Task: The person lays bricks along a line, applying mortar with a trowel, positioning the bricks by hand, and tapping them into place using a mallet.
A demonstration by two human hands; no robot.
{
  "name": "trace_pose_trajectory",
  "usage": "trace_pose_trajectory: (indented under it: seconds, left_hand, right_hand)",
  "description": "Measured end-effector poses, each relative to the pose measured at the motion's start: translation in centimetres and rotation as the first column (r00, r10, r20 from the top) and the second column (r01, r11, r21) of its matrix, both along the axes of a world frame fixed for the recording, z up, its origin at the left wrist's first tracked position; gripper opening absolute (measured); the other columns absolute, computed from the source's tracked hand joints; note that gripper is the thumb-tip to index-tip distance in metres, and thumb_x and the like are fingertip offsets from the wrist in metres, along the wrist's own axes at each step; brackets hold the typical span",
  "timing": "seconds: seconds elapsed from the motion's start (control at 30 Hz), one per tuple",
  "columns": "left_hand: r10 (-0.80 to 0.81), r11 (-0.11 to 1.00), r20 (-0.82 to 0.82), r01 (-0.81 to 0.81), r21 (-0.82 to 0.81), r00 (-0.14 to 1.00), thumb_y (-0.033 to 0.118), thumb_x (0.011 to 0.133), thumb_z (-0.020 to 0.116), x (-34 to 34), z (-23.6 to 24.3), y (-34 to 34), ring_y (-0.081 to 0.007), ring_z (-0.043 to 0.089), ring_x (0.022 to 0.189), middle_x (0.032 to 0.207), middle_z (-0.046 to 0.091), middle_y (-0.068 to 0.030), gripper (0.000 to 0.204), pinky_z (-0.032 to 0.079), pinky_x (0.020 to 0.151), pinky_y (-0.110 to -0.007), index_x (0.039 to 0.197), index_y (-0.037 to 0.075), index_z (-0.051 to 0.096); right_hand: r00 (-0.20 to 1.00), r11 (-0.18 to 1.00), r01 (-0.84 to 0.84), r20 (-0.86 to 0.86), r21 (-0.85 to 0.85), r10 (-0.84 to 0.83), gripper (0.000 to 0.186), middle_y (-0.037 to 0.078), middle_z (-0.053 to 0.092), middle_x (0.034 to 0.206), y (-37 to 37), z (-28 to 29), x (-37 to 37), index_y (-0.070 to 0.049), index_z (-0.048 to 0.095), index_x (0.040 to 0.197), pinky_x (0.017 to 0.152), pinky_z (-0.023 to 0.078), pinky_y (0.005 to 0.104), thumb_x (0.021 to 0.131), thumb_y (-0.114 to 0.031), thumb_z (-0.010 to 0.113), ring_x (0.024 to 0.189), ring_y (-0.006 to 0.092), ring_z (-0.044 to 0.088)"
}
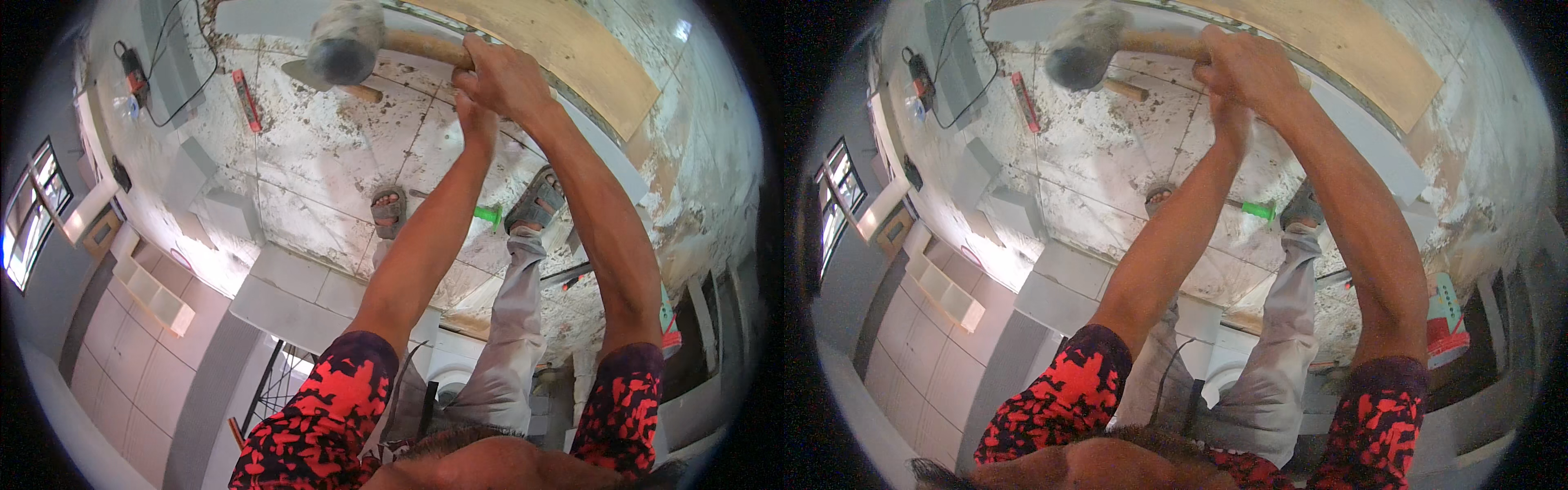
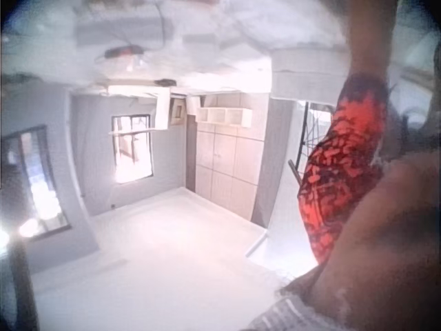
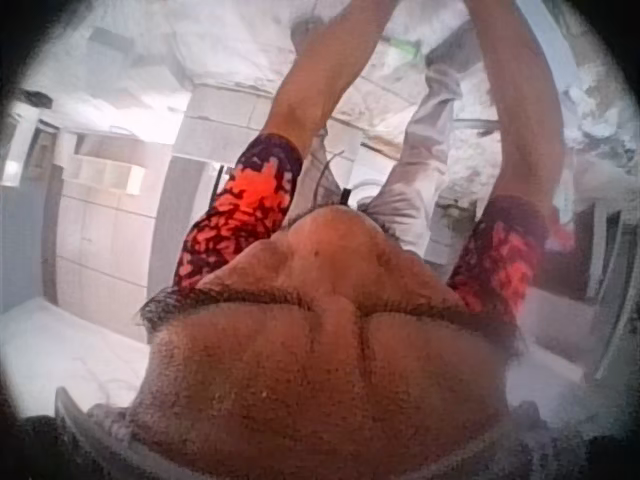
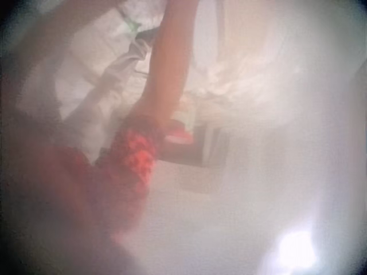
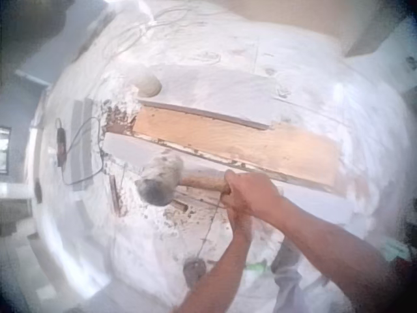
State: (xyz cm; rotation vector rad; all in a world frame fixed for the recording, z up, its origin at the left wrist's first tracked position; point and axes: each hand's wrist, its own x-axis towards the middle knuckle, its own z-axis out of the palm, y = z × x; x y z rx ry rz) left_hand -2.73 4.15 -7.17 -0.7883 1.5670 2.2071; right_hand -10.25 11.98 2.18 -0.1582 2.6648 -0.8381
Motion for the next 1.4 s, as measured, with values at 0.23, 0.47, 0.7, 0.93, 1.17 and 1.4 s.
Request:
trace_pose_trajectory:
  seconds: [0.23, 0.47, 0.7, 0.93, 1.17, 1.4]
  left_hand:
    - [0.272, 0.864, 0.154, -0.312, 0.396, 0.950, 0.043, 0.094, 0.051, 1.1, -1.7, 0.7, -0.0235, 0.046, 0.119, 0.132, 0.043, -0.0193, 0.064, 0.038, 0.098, -0.032, 0.133, -0.005, 0.033]
    - [-0.037, 0.990, 0.008, 0.036, 0.135, 0.999, 0.044, 0.093, 0.052, 2.5, -5.1, 0.5, -0.0237, 0.037, 0.128, 0.139, 0.038, -0.0145, 0.068, 0.030, 0.106, -0.035, 0.140, 0.001, 0.027]
    - [-0.185, 0.946, -0.037, 0.188, 0.264, 0.982, 0.044, 0.092, 0.054, 2.4, -4.0, 0.3, -0.0236, 0.038, 0.128, 0.139, 0.039, -0.0143, 0.069, 0.031, 0.106, -0.035, 0.139, 0.002, 0.027]
    - [-0.228, 0.921, -0.041, 0.229, 0.314, 0.973, 0.044, 0.090, 0.056, 3.4, -2.9, 0.7, -0.0235, 0.038, 0.128, 0.138, 0.039, -0.0141, 0.069, 0.031, 0.105, -0.034, 0.139, 0.004, 0.027]
    - [-0.140, 0.984, -0.050, 0.144, 0.106, 0.989, 0.043, 0.089, 0.059, 2.1, -3.5, 1.0, -0.0234, 0.038, 0.128, 0.137, 0.040, -0.0139, 0.070, 0.032, 0.105, -0.034, 0.139, 0.006, 0.028]
    - [0.095, 0.991, 0.011, -0.096, 0.092, 0.995, 0.040, 0.089, 0.059, 1.5, -2.9, 0.5, -0.0234, 0.042, 0.125, 0.135, 0.042, -0.0138, 0.066, 0.036, 0.101, -0.033, 0.137, 0.006, 0.029]
  right_hand:
    - [0.998, 0.999, -0.029, 0.061, 0.018, 0.028, 0.033, 0.019, 0.067, 0.080, -4.4, 0.4, -4.5, -0.006, 0.059, 0.100, 0.072, 0.051, 0.0475, 0.080, -0.033, 0.059, 0.076, 0.0357, 0.065]
    - [0.995, 0.997, -0.070, 0.071, -0.039, 0.073, 0.027, 0.020, 0.066, 0.083, -9.6, -0.7, -8.7, -0.004, 0.065, 0.081, 0.066, 0.053, 0.0450, 0.079, -0.029, 0.055, 0.079, 0.0319, 0.066]
    - [0.989, 0.996, 0.027, -0.142, -0.080, -0.038, 0.025, 0.017, 0.066, 0.074, -13.7, -0.8, -9.2, -0.002, 0.061, 0.086, 0.061, 0.053, 0.0438, 0.081, -0.025, 0.055, 0.068, 0.0342, 0.066]
    - [0.976, 0.990, 0.038, -0.208, -0.133, -0.066, 0.024, 0.019, 0.064, 0.069, -14.6, -2.3, -9.2, 0.000, 0.056, 0.085, 0.058, 0.053, 0.0453, 0.083, -0.023, 0.051, 0.065, 0.0333, 0.066]
    - [0.978, 0.995, -0.008, -0.209, -0.098, -0.013, 0.025, 0.019, 0.065, 0.069, -12.7, -1.7, -8.4, 0.000, 0.055, 0.087, 0.057, 0.053, 0.0435, 0.085, -0.025, 0.050, 0.064, 0.0326, 0.066]
    - [0.998, 0.999, 0.028, 0.058, -0.024, -0.026, 0.037, 0.022, 0.066, 0.078, -7.0, 0.4, -3.9, -0.001, 0.053, 0.102, 0.070, 0.051, 0.0482, 0.085, -0.033, 0.056, 0.076, 0.0391, 0.065]
